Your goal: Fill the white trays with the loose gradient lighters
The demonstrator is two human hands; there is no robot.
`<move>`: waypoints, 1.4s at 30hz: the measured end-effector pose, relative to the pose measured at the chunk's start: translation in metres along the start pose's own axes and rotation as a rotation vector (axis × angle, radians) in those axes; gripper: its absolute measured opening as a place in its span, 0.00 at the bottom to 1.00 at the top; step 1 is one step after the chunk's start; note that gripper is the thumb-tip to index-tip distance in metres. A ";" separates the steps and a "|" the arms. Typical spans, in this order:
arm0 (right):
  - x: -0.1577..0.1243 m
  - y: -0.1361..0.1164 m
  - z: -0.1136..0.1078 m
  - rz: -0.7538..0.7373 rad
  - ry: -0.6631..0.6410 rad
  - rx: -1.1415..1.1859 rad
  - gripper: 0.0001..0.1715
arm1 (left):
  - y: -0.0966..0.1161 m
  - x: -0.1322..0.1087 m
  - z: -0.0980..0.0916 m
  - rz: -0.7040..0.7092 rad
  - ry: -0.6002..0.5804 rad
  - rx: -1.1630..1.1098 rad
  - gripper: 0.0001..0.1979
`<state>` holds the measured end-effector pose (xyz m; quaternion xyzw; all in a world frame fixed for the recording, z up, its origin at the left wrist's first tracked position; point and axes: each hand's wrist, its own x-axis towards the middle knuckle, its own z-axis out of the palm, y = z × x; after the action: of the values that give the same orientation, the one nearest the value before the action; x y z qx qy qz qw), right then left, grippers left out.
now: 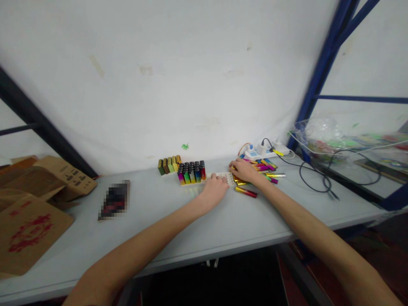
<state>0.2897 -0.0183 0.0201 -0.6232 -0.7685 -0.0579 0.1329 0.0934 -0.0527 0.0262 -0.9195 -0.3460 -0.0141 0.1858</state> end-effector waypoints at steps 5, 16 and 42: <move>-0.001 0.001 0.001 0.038 0.008 -0.021 0.19 | 0.003 0.000 0.003 -0.018 0.014 -0.026 0.14; 0.003 0.005 0.001 -0.062 -0.001 0.042 0.16 | 0.012 -0.001 0.009 -0.166 0.017 -0.039 0.17; -0.011 -0.030 -0.002 -0.358 0.033 0.217 0.23 | -0.119 -0.072 -0.006 -0.216 0.655 -0.570 0.20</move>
<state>0.2631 -0.0360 0.0212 -0.4576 -0.8665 -0.0079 0.1994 -0.0368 -0.0177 0.0608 -0.8396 -0.3452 -0.4187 0.0224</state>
